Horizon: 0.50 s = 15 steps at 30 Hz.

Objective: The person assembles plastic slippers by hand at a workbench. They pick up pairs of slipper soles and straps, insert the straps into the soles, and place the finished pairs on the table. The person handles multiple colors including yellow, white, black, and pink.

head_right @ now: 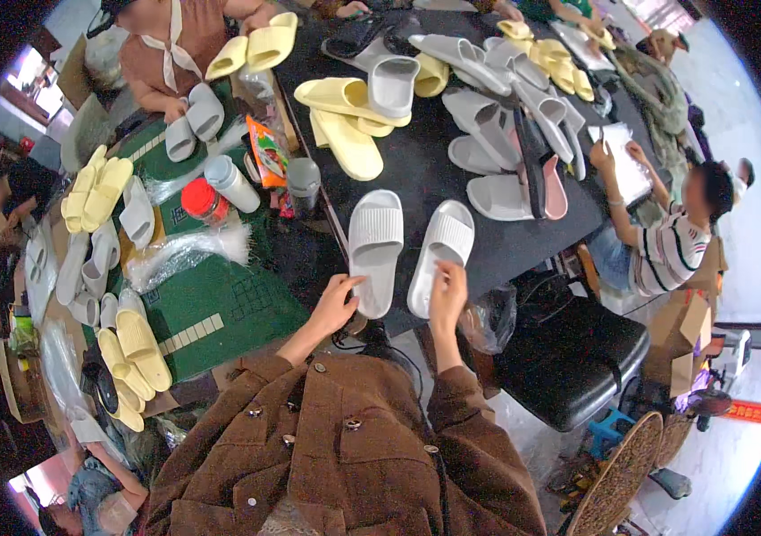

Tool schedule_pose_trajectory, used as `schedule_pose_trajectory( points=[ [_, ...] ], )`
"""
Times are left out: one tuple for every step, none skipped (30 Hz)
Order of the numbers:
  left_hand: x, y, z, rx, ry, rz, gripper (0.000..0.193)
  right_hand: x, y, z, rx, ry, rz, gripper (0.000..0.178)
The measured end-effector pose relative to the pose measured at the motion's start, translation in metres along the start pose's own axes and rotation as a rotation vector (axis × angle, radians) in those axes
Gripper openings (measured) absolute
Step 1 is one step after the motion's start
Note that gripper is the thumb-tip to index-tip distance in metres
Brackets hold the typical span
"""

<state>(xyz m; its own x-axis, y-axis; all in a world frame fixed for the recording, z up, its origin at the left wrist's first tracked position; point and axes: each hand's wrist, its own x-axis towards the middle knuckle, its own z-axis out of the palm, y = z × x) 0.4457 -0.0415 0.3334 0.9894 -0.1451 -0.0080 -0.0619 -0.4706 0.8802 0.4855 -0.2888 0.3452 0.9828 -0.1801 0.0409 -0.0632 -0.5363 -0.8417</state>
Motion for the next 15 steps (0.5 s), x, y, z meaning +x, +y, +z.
schedule_pose_trajectory(
  points=[
    [0.001, 0.0, -0.001, 0.012, 0.001, -0.023, 0.039, 0.0, -0.005, 0.018, 0.002, 0.034, -0.033, 0.047],
    [0.003, 0.001, 0.0, 0.014, -0.006, -0.037, 0.039, 0.003, -0.007, 0.03, -0.006, 0.079, -0.065, 0.054],
    [0.005, 0.003, 0.0, -0.001, -0.019, -0.042, 0.038, 0.01, 0.006, 0.04, -0.144, 0.091, -0.044, 0.072],
    [0.005, 0.0, -0.001, -0.012, -0.022, -0.059, 0.037, 0.016, 0.004, 0.049, -0.281, 0.114, -0.069, 0.074],
    [0.006, 0.0, -0.002, -0.025, -0.026, -0.07, 0.036, 0.022, -0.003, 0.057, -0.421, 0.142, -0.097, 0.076],
    [0.007, 0.0, -0.002, -0.032, -0.024, -0.067, 0.035, 0.029, -0.009, 0.062, -0.56, 0.172, -0.125, 0.078],
    [0.006, -0.002, -0.003, -0.037, -0.015, -0.068, 0.034, 0.036, -0.02, 0.065, -0.539, 0.161, -0.069, 0.062],
    [0.006, -0.003, -0.003, -0.046, -0.013, -0.067, 0.033, 0.043, -0.026, 0.065, -0.459, 0.048, 0.022, 0.061],
    [0.006, -0.003, -0.004, -0.037, -0.002, -0.05, 0.033, 0.05, -0.032, 0.065, -0.379, -0.063, 0.113, 0.059],
    [0.008, -0.003, -0.004, -0.028, 0.008, -0.033, 0.033, 0.053, -0.034, 0.064, -0.3, -0.172, 0.205, 0.058],
    [0.009, -0.003, -0.005, -0.02, 0.017, -0.016, 0.032, 0.047, -0.032, 0.074, -0.299, -0.033, 0.014, 0.038],
    [0.009, -0.003, -0.007, -0.026, -0.025, -0.038, 0.032, 0.042, -0.031, 0.078, -0.29, 0.008, -0.006, 0.036],
    [0.008, -0.008, -0.013, -0.025, -0.058, -0.071, 0.031, 0.036, -0.042, 0.084, -0.273, 0.035, -0.03, 0.034],
    [0.005, -0.012, -0.017, -0.024, -0.093, -0.101, 0.031, 0.03, -0.051, 0.087, -0.255, 0.066, -0.052, 0.031],
    [0.003, -0.016, -0.021, -0.009, -0.074, -0.08, 0.03, 0.025, -0.055, 0.089, -0.252, 0.042, -0.023, 0.032]
  ],
)
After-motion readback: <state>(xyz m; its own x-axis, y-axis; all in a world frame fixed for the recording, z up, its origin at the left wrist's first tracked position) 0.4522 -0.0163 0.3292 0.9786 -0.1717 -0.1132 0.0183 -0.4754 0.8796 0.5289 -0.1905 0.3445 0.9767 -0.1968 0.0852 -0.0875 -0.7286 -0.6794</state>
